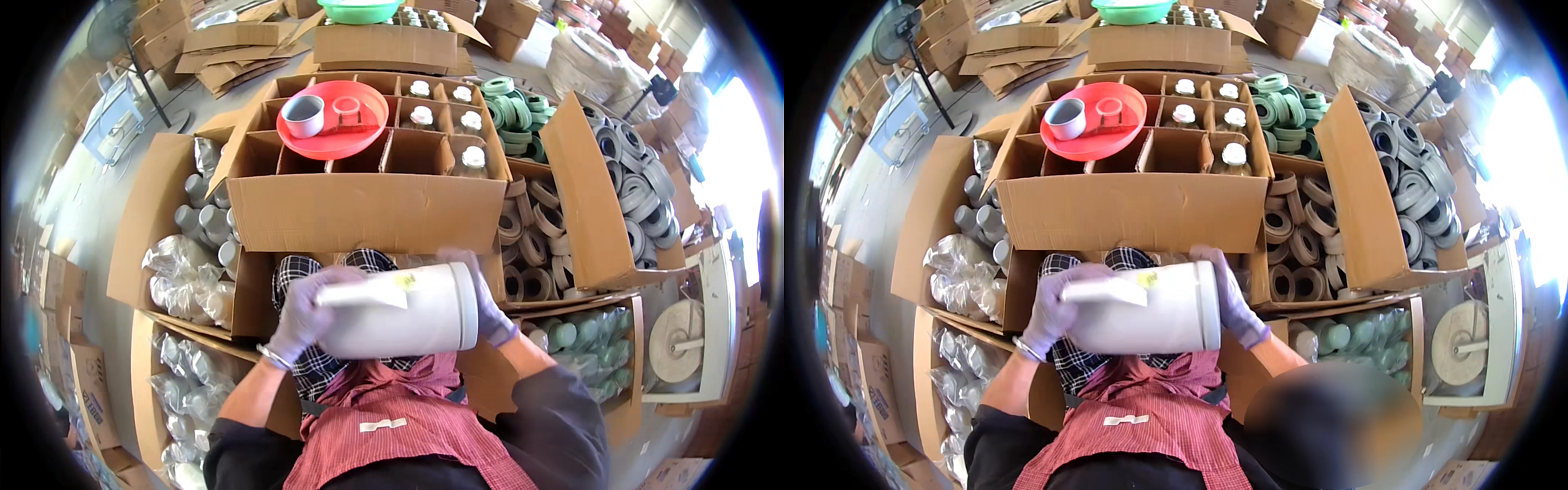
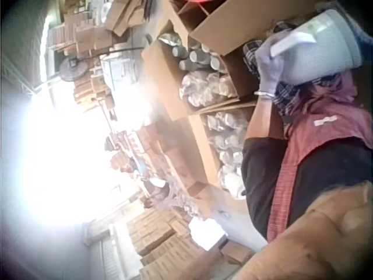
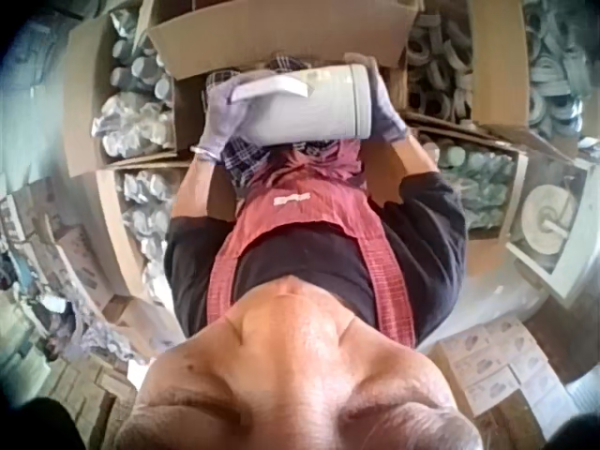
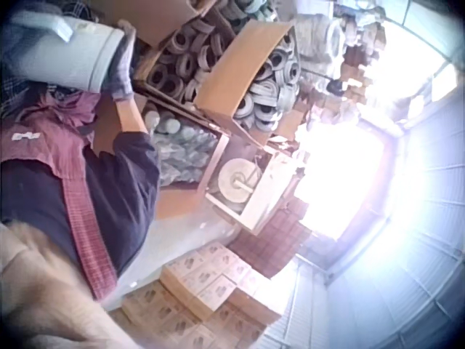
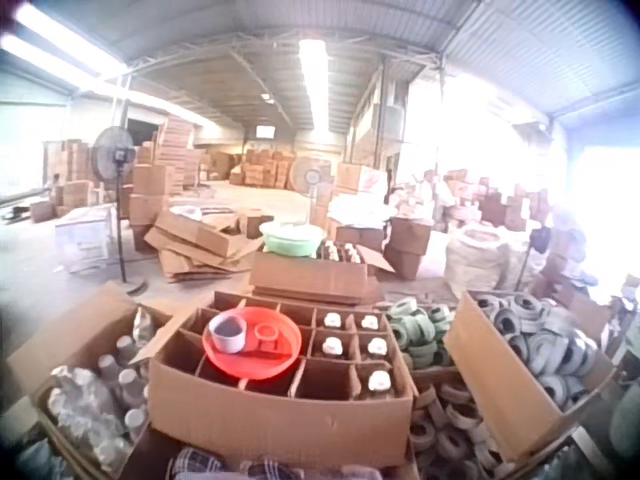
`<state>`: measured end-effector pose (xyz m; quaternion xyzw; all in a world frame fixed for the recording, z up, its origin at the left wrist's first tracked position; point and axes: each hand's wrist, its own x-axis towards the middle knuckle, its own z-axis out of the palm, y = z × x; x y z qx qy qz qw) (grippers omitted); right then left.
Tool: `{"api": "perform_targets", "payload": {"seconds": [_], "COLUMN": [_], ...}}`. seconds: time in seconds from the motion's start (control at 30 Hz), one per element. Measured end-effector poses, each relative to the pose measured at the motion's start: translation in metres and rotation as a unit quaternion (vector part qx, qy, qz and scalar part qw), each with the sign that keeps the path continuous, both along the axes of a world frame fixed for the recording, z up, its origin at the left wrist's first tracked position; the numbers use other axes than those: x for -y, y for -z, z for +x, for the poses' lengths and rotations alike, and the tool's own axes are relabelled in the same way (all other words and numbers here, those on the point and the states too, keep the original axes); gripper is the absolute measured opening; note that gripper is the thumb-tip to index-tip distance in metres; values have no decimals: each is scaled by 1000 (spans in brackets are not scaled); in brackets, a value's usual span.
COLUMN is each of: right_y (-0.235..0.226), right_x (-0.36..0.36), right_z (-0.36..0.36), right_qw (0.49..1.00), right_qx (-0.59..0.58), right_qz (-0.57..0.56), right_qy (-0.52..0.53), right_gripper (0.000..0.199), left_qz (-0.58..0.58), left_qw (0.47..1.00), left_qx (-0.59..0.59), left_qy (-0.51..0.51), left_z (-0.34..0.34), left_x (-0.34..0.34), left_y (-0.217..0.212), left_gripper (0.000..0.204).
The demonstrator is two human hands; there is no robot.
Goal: The person assembles white and green kettles by inserting internal components, screwing on lids, and placing them into plastic bags. They handle various kettle parts and lids while sitting on the floor surrounded by cardboard boxes.
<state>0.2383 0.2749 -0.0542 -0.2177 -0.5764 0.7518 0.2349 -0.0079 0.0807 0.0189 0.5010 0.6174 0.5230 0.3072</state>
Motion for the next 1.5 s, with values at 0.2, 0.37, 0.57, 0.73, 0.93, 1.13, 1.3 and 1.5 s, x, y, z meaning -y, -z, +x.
{"api": "perform_targets", "payload": {"seconds": [0.2, 0.37, 0.57, 0.73, 0.93, 1.13, 1.3, 1.5], "right_y": [-67, 5, -102, -60, -122, -80, -70, -108], "right_x": [8, -9, 10, 5, 2, 24, 23, -26], "right_z": [-25, -16, -49, -49, -66, -89, -116, -210], "right_qw": [993, 970, 985, 944, 889, 978, 966, 819], "right_qx": [-38, 49, -73, 75, -111, 30, 79, 39], "right_qz": [-97, -239, 126, -320, 414, -206, -244, 572], "right_qy": [-47, 16, -95, 29, -159, -5, -11, 22], "right_gripper": [70, 55, 62, 52, 83, 70, 64, 59], "left_qz": [-39, 121, -98, 150, -74, 71, 155, 97], "left_qw": [988, 983, 968, 934, 992, 974, 943, 895], "left_qx": [75, -141, 197, -323, 100, -60, -249, 234], "left_qy": [-132, 10, -119, -41, -24, -204, -159, -367], "left_z": [8, -2, -4, 6, -23, -13, -44, -58], "left_x": [15, -5, 25, 2, 36, 32, 36, 82], "left_y": [-1, -5, 6, -21, 4, -11, -12, 43], "left_gripper": [22, 25, 27, 19, 45, 27, 26, 28]}}
